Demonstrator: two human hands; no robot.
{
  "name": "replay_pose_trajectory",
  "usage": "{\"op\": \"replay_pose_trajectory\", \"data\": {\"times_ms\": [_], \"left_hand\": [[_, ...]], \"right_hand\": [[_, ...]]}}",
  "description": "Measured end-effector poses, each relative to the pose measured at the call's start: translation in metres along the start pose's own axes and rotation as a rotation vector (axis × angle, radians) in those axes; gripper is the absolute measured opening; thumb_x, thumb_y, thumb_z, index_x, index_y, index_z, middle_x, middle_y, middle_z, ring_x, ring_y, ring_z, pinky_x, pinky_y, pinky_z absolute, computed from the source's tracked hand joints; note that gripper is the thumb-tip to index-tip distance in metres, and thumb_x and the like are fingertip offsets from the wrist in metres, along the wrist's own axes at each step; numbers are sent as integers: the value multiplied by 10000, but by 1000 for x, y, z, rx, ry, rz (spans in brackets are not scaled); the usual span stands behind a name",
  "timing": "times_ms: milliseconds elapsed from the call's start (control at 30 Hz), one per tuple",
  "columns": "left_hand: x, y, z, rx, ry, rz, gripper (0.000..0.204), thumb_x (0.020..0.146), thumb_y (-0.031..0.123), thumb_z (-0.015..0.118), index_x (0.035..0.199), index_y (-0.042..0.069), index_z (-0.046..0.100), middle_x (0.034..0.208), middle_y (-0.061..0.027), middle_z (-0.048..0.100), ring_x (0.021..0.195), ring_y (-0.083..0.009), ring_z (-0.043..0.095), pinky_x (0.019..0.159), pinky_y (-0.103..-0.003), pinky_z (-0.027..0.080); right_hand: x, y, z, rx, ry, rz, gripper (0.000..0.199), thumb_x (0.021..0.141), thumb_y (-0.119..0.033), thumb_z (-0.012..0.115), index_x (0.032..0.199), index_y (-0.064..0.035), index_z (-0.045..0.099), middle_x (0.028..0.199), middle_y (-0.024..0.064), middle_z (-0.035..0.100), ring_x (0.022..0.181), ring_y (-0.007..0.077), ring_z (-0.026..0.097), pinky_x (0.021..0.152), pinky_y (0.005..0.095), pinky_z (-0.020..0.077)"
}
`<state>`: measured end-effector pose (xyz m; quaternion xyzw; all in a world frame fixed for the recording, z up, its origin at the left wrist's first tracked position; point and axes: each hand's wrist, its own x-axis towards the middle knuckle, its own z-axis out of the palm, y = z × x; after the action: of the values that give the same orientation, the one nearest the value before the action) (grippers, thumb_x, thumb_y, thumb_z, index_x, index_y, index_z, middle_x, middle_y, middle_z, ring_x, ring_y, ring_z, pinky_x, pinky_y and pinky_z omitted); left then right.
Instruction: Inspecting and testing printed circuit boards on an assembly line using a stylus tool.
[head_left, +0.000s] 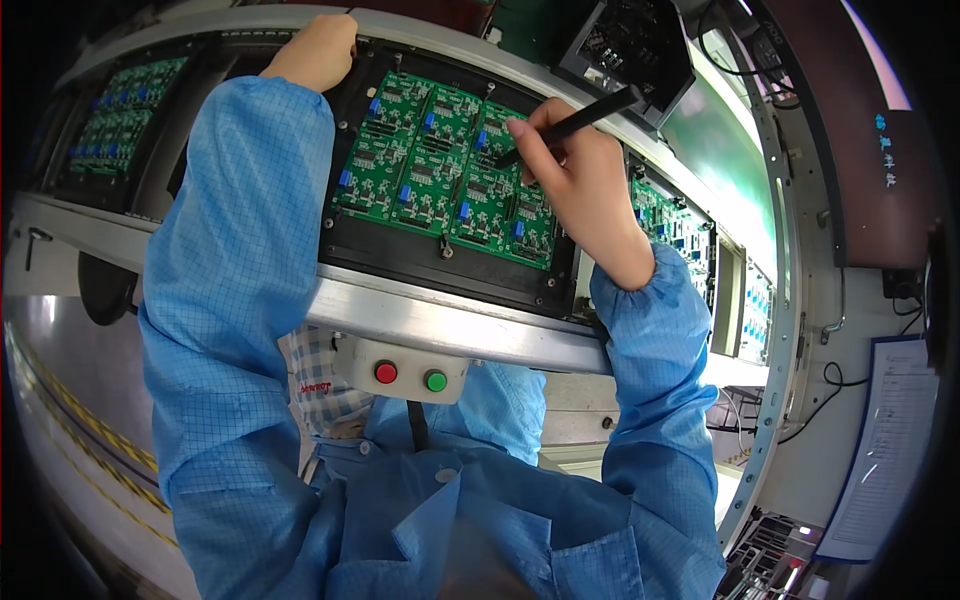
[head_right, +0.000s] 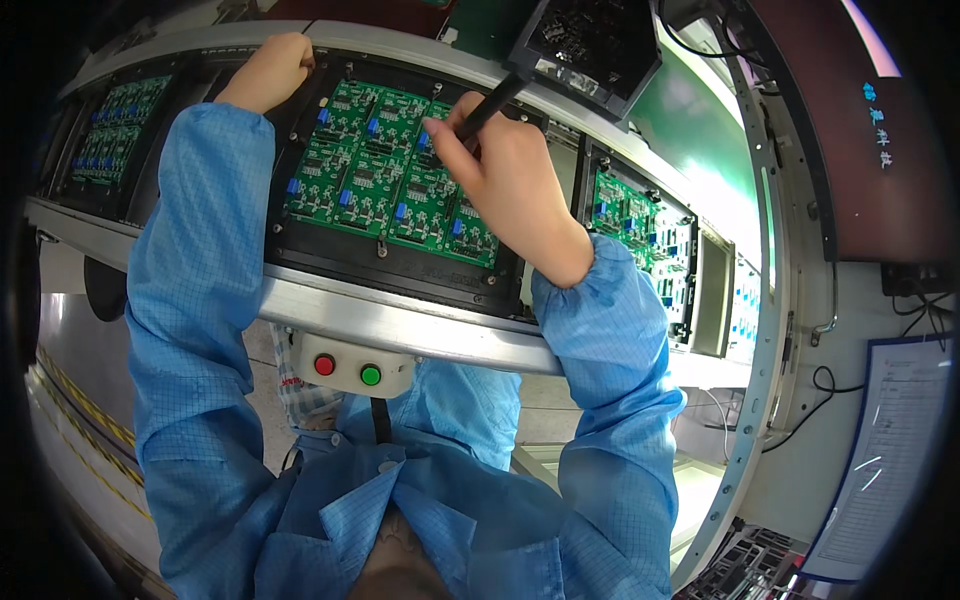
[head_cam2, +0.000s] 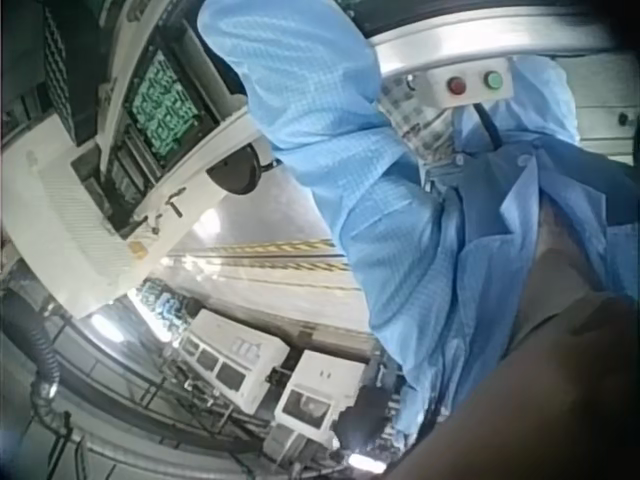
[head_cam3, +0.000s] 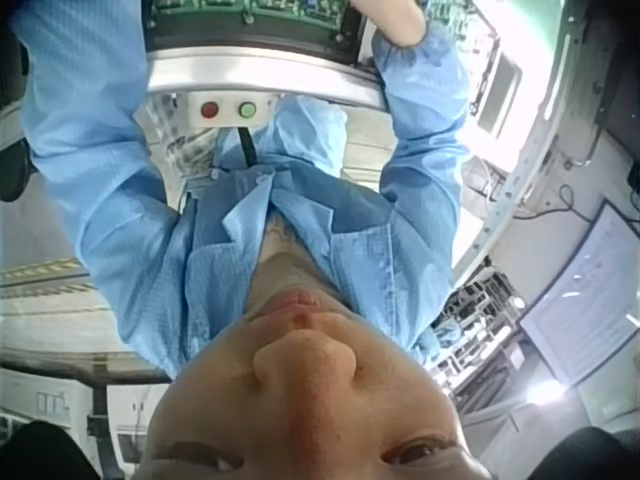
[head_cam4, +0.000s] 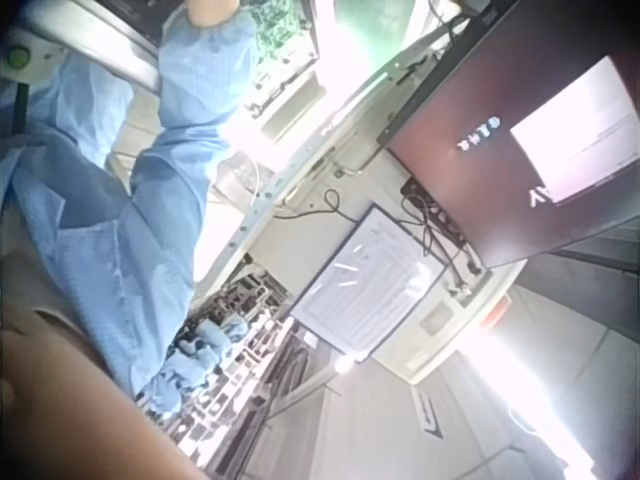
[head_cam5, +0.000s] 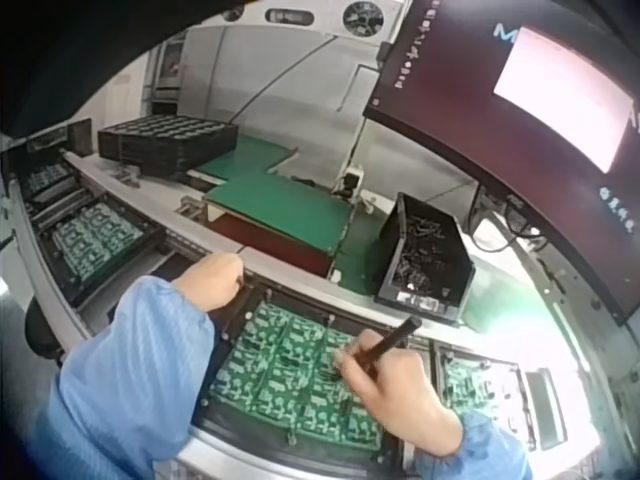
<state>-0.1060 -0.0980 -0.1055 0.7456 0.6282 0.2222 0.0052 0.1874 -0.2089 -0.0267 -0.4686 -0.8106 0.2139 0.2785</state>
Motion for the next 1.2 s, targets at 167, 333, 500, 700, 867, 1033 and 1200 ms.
{"op": "replay_pose_trajectory", "data": {"times_ms": [167,333,500,700,867,1033,1200], "left_hand": [[1,-7,2,1,-40,-19,88,839,10,632,913,-30,656,963,-203,666,933,-366,647,806,-428,511],[1,-12,2,-16,-20,-31,97,839,14,629,916,-35,661,973,-206,668,946,-369,648,818,-433,511],[1,-19,9,7,-37,-30,108,837,21,629,925,-34,661,981,-208,667,959,-376,643,827,-438,508],[3,-44,19,-5,-7,17,98,832,22,634,915,-26,653,984,-203,663,961,-378,637,829,-439,504],[7,-46,15,-33,29,42,94,821,18,643,909,-16,647,973,-199,656,950,-381,631,825,-436,498],[8,-32,4,15,-2,-41,101,807,31,666,896,-9,644,959,-199,654,935,-388,626,818,-439,497],[5,-42,-3,36,83,-55,90,793,41,679,866,-7,657,935,-205,660,915,-398,632,803,-454,500]], "right_hand": [[-9,-14,18,88,-145,-80,268,949,-258,652,877,-7,591,594,141,595,557,307,634,514,371,462],[-10,-14,14,89,-57,-113,250,960,-245,640,871,-20,578,567,121,579,531,276,623,501,362,445],[-13,-4,3,-12,28,11,254,960,-238,647,859,-15,576,555,103,572,500,221,608,478,333,424],[-14,-5,16,-33,-8,-77,255,952,-225,652,846,-11,563,569,120,562,492,258,590,474,352,423],[-25,-27,14,99,-84,-90,252,948,-213,651,843,-6,554,589,129,576,523,306,605,485,370,440],[-27,-36,13,12,-115,-234,238,946,-210,657,828,-22,570,601,94,587,510,214,604,487,323,445],[-7,-16,-27,185,181,24,234,970,-224,639,863,-21,594,596,55,614,526,115,619,496,265,451]]}}
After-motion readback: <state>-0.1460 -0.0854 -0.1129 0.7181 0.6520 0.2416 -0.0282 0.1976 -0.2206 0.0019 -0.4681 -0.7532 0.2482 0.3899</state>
